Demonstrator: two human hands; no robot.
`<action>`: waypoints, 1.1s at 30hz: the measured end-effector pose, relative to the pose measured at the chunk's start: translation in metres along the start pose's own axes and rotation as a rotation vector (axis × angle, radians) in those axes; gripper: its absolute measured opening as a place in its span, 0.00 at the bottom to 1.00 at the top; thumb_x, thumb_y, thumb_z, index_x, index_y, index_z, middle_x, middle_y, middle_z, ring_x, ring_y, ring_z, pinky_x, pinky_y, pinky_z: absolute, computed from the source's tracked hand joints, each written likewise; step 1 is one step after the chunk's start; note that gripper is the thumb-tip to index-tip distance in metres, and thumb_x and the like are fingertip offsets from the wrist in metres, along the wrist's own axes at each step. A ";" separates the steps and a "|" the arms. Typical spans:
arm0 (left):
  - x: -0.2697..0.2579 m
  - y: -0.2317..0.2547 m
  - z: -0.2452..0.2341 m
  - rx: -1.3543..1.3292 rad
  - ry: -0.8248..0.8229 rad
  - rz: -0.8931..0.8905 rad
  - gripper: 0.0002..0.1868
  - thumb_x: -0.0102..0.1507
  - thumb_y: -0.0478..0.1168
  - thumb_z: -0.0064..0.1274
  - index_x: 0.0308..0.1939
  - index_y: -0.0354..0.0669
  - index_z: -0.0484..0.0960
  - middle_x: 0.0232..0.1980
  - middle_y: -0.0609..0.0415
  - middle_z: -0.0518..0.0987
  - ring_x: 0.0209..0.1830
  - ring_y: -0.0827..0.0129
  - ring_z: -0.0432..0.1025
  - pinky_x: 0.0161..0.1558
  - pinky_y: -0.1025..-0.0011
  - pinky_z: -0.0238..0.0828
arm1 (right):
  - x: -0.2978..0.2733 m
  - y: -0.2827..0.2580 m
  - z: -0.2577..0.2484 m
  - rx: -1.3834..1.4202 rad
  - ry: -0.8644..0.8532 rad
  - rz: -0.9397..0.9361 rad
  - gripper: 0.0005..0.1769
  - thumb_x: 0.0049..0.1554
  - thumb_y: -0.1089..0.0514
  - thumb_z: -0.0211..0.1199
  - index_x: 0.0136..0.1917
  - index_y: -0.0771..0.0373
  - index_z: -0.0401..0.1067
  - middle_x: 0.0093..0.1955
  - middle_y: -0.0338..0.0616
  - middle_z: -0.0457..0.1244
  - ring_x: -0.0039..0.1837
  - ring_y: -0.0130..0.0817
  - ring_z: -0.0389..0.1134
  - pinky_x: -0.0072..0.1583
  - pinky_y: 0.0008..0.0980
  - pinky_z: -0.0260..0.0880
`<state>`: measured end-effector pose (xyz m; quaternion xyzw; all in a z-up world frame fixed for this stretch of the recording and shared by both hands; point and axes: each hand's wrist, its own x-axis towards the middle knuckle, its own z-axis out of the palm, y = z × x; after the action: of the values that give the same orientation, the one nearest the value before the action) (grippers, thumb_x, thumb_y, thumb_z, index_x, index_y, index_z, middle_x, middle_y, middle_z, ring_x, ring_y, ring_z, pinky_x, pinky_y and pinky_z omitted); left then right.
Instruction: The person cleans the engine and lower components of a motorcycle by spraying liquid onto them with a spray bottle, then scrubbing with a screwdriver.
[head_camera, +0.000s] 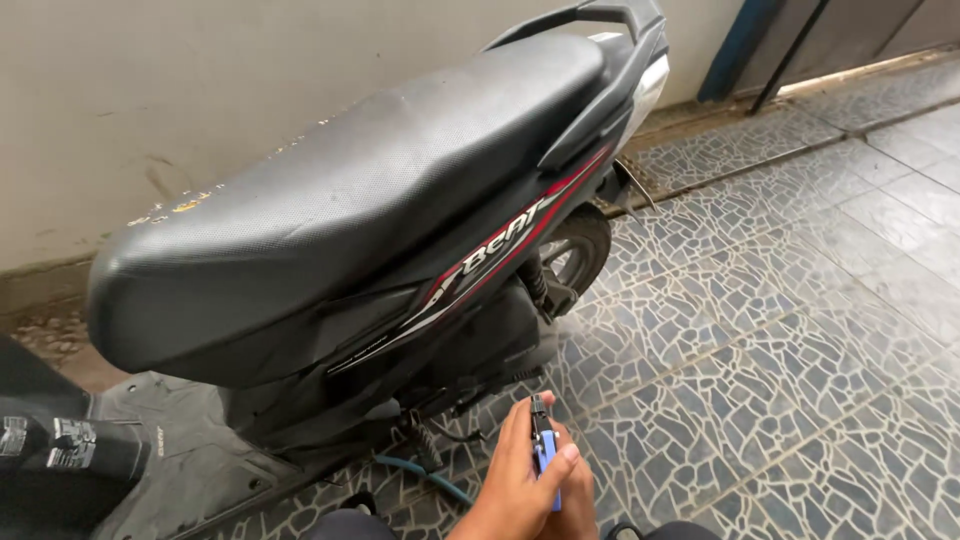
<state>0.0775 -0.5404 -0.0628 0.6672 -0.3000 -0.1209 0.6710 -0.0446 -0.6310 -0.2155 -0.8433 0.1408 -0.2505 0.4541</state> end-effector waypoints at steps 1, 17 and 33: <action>0.000 -0.004 0.000 0.077 -0.022 0.000 0.35 0.63 0.48 0.48 0.70 0.33 0.61 0.67 0.41 0.66 0.67 0.52 0.63 0.67 0.55 0.57 | 0.039 -0.015 -0.003 0.009 -0.002 0.018 0.28 0.54 0.54 0.57 0.68 0.56 0.69 0.59 0.45 0.71 0.55 0.40 0.75 0.56 0.37 0.72; 0.000 -0.052 0.005 -0.060 0.119 -0.031 0.25 0.61 0.43 0.47 0.61 0.38 0.77 0.57 0.46 0.82 0.55 0.61 0.77 0.58 0.66 0.71 | 0.085 -0.058 0.003 0.106 0.029 -0.178 0.25 0.57 0.56 0.51 0.65 0.68 0.69 0.62 0.57 0.70 0.62 0.49 0.75 0.60 0.38 0.73; 0.019 -0.023 0.013 -0.100 0.106 -0.202 0.23 0.66 0.48 0.43 0.58 0.40 0.81 0.52 0.50 0.85 0.48 0.67 0.77 0.53 0.71 0.73 | 0.103 -0.088 -0.012 0.027 0.076 0.035 0.10 0.54 0.56 0.59 0.50 0.57 0.73 0.37 0.44 0.71 0.35 0.40 0.70 0.40 0.37 0.68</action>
<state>0.0902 -0.5634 -0.0814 0.6653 -0.1887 -0.1673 0.7027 0.0356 -0.6393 -0.1059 -0.8244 0.1695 -0.2761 0.4640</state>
